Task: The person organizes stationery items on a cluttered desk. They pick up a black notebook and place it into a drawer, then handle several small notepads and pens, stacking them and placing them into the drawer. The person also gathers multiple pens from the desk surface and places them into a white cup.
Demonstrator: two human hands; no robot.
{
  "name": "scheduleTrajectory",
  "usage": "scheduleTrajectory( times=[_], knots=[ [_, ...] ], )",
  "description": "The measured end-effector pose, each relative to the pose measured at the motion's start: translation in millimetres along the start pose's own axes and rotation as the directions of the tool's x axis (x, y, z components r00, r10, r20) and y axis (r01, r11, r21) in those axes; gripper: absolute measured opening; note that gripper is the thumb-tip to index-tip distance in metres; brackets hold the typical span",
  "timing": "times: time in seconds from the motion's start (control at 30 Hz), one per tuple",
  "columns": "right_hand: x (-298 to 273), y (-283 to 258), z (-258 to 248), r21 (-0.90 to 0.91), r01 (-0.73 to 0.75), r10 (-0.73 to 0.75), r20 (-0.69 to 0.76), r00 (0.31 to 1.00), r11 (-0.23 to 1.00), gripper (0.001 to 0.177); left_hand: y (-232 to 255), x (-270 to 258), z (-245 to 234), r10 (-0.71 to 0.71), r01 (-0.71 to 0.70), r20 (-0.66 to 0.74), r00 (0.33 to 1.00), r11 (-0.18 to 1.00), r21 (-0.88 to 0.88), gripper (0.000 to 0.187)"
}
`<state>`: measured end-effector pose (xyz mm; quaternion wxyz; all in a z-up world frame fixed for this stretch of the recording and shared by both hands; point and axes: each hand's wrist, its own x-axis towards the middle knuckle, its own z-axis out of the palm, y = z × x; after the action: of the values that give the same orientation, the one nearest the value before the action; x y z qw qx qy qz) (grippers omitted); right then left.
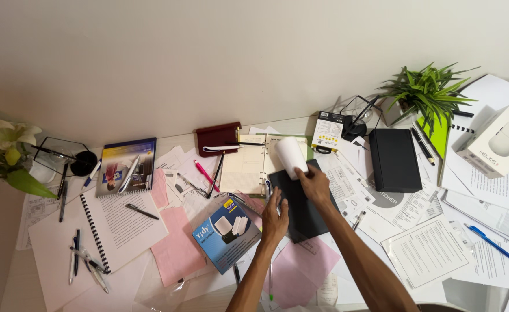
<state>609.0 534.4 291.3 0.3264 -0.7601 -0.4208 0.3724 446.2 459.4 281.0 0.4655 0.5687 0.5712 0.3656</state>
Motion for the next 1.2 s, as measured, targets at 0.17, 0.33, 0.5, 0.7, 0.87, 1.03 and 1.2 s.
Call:
scheduleTrajectory(
  times=[0.17,0.33,0.5,0.7,0.87,1.03,1.2],
  knots=[
    [-39.3,24.1,-3.4,0.422,-0.050,0.022,0.072,0.997,0.905,0.056,-2.2,8.9,6.5,-0.046,0.057,0.053,0.998,0.969,-0.239,0.061],
    [-80.6,36.4,-11.1,0.506,0.059,-0.130,0.107,0.986,0.860,0.058,23.0,8.3,4.0,-0.080,0.108,0.092,0.993,0.929,-0.353,0.065],
    [-107.0,28.1,-22.6,0.435,0.325,-0.369,0.019,0.929,0.840,0.069,45.5,-4.8,0.3,-0.041,0.070,0.084,0.996,0.923,-0.379,0.072],
    [-123.6,17.1,-31.7,0.120,0.296,-0.299,0.008,0.954,0.948,0.066,50.0,-14.2,2.4,0.005,0.013,0.059,0.998,0.955,-0.295,0.078],
    [-124.7,32.0,-26.2,-0.015,0.360,-0.360,-0.021,0.933,0.933,0.067,44.1,-23.5,4.6,0.120,-0.113,0.033,0.992,0.978,-0.173,0.072],
    [-123.8,50.8,-17.5,-0.040,0.443,-0.445,-0.068,0.893,0.896,0.062,42.1,-30.4,5.2,0.189,-0.188,0.006,0.982,0.980,-0.070,0.065],
    [-119.6,62.3,-11.6,-0.060,0.459,-0.462,-0.067,0.884,0.886,0.060,43.7,-31.8,4.6,0.226,-0.226,0.011,0.974,0.974,-0.014,0.066]
  ],
)
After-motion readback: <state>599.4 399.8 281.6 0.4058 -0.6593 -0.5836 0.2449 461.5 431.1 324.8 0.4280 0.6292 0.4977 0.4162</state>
